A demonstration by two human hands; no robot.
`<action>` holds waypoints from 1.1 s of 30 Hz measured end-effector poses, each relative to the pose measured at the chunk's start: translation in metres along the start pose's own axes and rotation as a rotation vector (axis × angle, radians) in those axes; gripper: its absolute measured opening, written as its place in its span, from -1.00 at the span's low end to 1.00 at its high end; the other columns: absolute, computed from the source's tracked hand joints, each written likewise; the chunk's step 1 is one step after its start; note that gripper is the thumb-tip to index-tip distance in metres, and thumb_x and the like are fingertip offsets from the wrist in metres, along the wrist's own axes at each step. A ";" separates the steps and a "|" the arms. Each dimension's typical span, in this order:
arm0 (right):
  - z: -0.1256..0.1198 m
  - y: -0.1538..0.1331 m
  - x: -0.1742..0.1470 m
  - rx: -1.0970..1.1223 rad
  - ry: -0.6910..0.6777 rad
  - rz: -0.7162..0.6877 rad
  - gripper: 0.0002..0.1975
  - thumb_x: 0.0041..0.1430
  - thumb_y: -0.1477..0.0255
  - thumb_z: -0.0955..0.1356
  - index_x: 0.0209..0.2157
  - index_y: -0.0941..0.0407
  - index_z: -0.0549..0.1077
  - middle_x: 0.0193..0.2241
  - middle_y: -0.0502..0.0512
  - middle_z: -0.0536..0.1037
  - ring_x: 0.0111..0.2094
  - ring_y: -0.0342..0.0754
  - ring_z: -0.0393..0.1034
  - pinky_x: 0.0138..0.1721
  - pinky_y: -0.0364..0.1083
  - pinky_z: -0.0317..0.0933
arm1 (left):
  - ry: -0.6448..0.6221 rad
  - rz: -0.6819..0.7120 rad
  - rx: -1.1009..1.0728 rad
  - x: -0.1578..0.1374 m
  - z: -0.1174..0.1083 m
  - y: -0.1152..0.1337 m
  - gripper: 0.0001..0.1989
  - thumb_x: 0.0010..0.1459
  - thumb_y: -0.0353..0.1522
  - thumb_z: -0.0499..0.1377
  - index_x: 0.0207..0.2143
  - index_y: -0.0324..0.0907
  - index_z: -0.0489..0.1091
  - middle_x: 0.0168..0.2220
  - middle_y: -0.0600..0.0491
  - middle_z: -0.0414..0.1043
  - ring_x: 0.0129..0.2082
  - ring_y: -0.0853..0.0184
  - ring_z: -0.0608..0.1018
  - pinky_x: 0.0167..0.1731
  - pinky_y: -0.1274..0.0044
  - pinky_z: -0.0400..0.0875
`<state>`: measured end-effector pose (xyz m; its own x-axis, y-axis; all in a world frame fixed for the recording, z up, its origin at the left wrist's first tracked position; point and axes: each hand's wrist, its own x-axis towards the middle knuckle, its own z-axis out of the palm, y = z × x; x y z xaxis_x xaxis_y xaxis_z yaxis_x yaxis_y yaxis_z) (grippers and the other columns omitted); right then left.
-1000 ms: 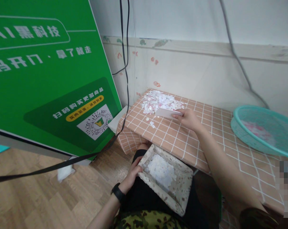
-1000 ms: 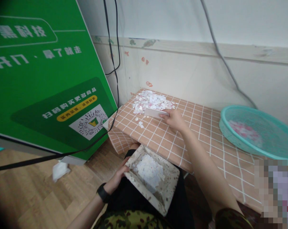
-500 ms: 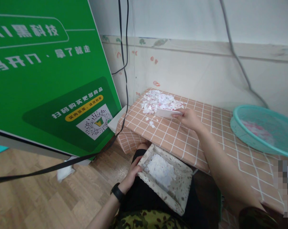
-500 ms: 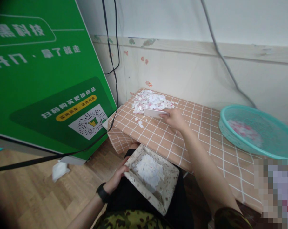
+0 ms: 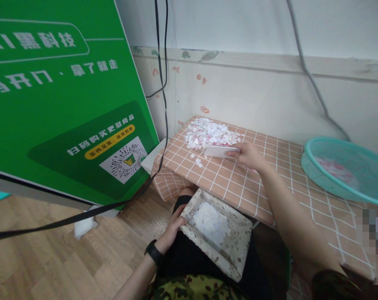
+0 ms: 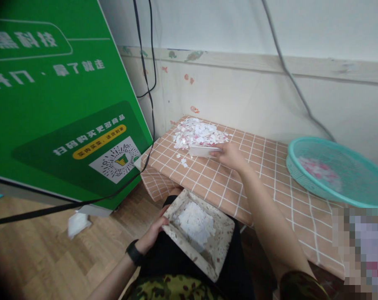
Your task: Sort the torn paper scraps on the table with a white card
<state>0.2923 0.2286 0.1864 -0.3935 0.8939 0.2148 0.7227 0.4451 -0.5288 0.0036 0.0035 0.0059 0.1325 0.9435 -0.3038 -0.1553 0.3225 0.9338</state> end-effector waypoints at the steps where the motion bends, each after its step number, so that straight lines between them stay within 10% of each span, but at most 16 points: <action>1: 0.000 0.000 0.000 -0.004 0.007 0.007 -0.77 0.11 0.32 0.34 -0.31 0.14 0.58 -0.43 0.12 0.60 -0.41 0.01 0.43 -0.38 -0.07 0.18 | -0.001 -0.004 -0.004 0.000 0.000 -0.001 -0.47 -0.05 -0.39 0.06 0.05 -0.12 0.37 -0.07 0.02 0.46 -0.03 0.08 0.40 -0.04 0.33 0.27; 33: 0.020 -0.010 -0.001 -0.074 0.051 -0.044 -0.70 0.18 0.30 0.28 -0.19 0.11 0.58 -0.43 0.11 0.60 -0.43 0.00 0.39 -0.40 -0.09 0.13 | -0.011 -0.003 -0.001 -0.002 0.003 0.006 -0.46 -0.04 -0.38 0.05 0.06 -0.13 0.35 -0.11 0.01 0.47 -0.05 0.07 0.42 -0.09 0.34 0.30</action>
<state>0.2742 0.2224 0.1745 -0.3976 0.8740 0.2793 0.7463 0.4851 -0.4558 0.0055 0.0029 0.0127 0.1440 0.9415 -0.3048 -0.1558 0.3258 0.9325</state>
